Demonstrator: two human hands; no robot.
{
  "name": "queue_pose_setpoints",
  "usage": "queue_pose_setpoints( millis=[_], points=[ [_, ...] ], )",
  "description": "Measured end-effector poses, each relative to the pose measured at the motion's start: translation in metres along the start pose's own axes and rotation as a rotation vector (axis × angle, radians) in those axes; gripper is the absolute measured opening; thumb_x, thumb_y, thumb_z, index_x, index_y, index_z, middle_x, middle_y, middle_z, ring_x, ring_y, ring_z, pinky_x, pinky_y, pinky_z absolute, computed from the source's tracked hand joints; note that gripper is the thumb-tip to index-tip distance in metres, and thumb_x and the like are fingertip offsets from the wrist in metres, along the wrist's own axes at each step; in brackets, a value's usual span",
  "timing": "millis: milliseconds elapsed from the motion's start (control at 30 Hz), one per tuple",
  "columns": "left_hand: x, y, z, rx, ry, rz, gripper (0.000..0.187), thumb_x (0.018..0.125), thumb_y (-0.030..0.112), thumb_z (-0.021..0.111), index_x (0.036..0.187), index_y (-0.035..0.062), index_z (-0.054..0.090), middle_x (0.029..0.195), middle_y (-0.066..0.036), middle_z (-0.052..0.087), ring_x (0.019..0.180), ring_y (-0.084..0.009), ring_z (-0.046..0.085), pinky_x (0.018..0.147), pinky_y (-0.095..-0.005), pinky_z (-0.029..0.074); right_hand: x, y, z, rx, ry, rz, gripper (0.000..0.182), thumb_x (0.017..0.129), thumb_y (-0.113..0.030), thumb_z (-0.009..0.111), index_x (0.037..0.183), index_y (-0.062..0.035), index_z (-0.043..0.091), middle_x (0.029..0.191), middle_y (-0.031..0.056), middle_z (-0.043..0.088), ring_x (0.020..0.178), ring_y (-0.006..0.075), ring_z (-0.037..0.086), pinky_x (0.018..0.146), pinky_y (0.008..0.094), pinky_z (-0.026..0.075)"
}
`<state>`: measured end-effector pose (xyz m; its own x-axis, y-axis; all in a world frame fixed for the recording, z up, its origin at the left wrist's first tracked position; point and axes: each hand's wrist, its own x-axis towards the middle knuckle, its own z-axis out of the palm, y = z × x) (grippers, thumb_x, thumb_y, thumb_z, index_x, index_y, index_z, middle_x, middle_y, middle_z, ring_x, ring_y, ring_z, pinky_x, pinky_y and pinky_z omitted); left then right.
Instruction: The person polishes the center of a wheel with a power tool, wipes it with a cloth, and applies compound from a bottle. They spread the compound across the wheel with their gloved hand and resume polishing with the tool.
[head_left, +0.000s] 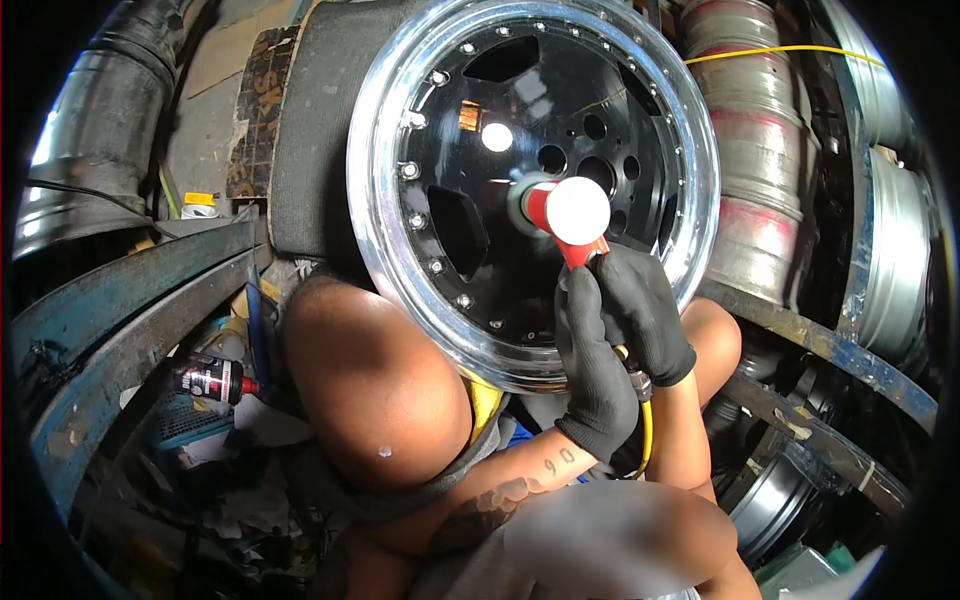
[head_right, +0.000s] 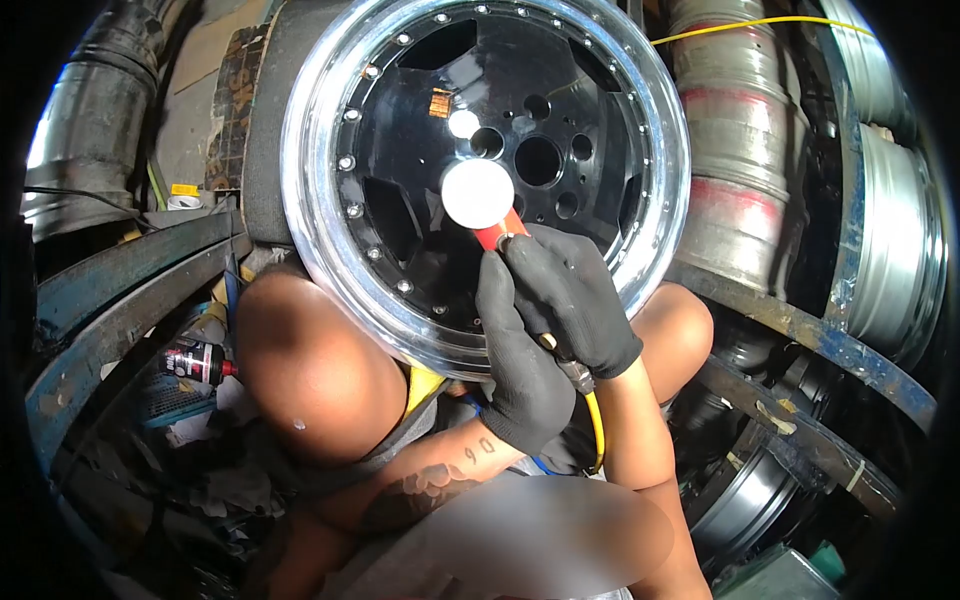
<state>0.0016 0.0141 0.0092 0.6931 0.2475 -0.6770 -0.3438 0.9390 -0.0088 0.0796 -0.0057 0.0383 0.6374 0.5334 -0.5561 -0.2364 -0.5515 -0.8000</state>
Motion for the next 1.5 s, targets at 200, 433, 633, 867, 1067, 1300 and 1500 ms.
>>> queue_pose_setpoints(
  millis=[200, 433, 633, 867, 1067, 1300, 1500],
  points=[
    [0.002, 0.000, -0.003, -0.009, -0.030, 0.005, 0.035, 0.110, 0.039, 0.043, 0.124, 0.0090, 0.054, 0.110, 0.001, 0.056, 0.102, -0.0063, 0.055, 0.090, -0.0255, 0.045, 0.001, 0.003, 0.000, -0.062, 0.001, -0.061, 0.034, 0.102, -0.033, 0.055, 0.091, -0.0016, 0.063, 0.069, -0.0045, 0.054, 0.061, 0.0012, 0.044, 0.053, 0.0214, 0.033],
    [-0.014, -0.004, -0.013, 0.008, -0.009, -0.058, 0.035, 0.109, 0.037, 0.044, 0.127, 0.0081, 0.054, 0.111, 0.000, 0.057, 0.104, -0.0075, 0.055, 0.093, -0.0268, 0.045, -0.016, 0.009, 0.000, -0.216, -0.004, -0.133, 0.033, 0.102, -0.031, 0.055, 0.092, -0.0011, 0.063, 0.073, -0.0030, 0.056, 0.066, 0.0032, 0.047, 0.056, 0.0237, 0.036],
    [-0.008, 0.001, -0.001, 0.001, 0.039, 0.027, 0.036, 0.109, 0.036, 0.046, 0.131, 0.0079, 0.053, 0.114, -0.001, 0.055, 0.105, -0.0073, 0.053, 0.094, -0.0265, 0.044, 0.000, 0.025, -0.013, -0.485, -0.072, -0.426, 0.028, 0.094, -0.022, 0.064, 0.111, 0.0006, 0.063, 0.094, 0.0101, 0.065, 0.079, 0.0265, 0.061, 0.071, 0.0383, 0.047],
    [-0.002, 0.012, 0.003, -0.020, -0.001, 0.059, 0.037, 0.108, 0.035, 0.051, 0.135, 0.0096, 0.049, 0.117, 0.000, 0.055, 0.105, -0.0060, 0.054, 0.091, -0.0246, 0.046, 0.001, 0.040, -0.010, -0.548, 0.027, -0.452, 0.049, 0.086, -0.016, 0.070, 0.132, -0.0002, 0.060, 0.124, 0.0211, 0.063, 0.112, 0.0413, 0.059, 0.097, 0.0472, 0.046],
    [-0.008, 0.001, -0.004, -0.075, -0.003, -0.035, 0.037, 0.109, 0.037, 0.047, 0.135, 0.0098, 0.050, 0.118, 0.000, 0.056, 0.108, -0.0069, 0.055, 0.094, -0.0258, 0.046, -0.010, 0.043, -0.020, -0.851, 0.056, -0.753, 0.048, 0.084, -0.015, 0.072, 0.128, 0.0003, 0.061, 0.122, 0.0214, 0.064, 0.107, 0.0414, 0.061, 0.093, 0.0468, 0.048],
    [-0.005, 0.007, 0.011, -0.045, 0.084, -0.052, 0.038, 0.108, 0.049, 0.041, 0.117, 0.0152, 0.056, 0.106, 0.004, 0.060, 0.101, -0.0058, 0.060, 0.090, -0.0256, 0.049, -0.001, 0.032, -0.014, -0.756, 0.071, -0.752, 0.033, 0.088, -0.016, 0.068, 0.114, 0.0027, 0.062, 0.102, 0.0188, 0.065, 0.086, 0.0371, 0.063, 0.077, 0.0424, 0.050],
    [0.002, -0.001, -0.017, -0.015, 0.011, -0.050, 0.032, 0.109, 0.036, 0.043, 0.127, 0.0106, 0.054, 0.111, 0.001, 0.053, 0.104, -0.0080, 0.053, 0.092, -0.0270, 0.044, 0.002, 0.017, 0.001, -0.159, -0.021, -0.192, 0.035, 0.100, -0.032, 0.054, 0.092, 0.0006, 0.064, 0.076, 0.0029, 0.057, 0.070, 0.0082, 0.050, 0.063, 0.0269, 0.041]
  ],
)
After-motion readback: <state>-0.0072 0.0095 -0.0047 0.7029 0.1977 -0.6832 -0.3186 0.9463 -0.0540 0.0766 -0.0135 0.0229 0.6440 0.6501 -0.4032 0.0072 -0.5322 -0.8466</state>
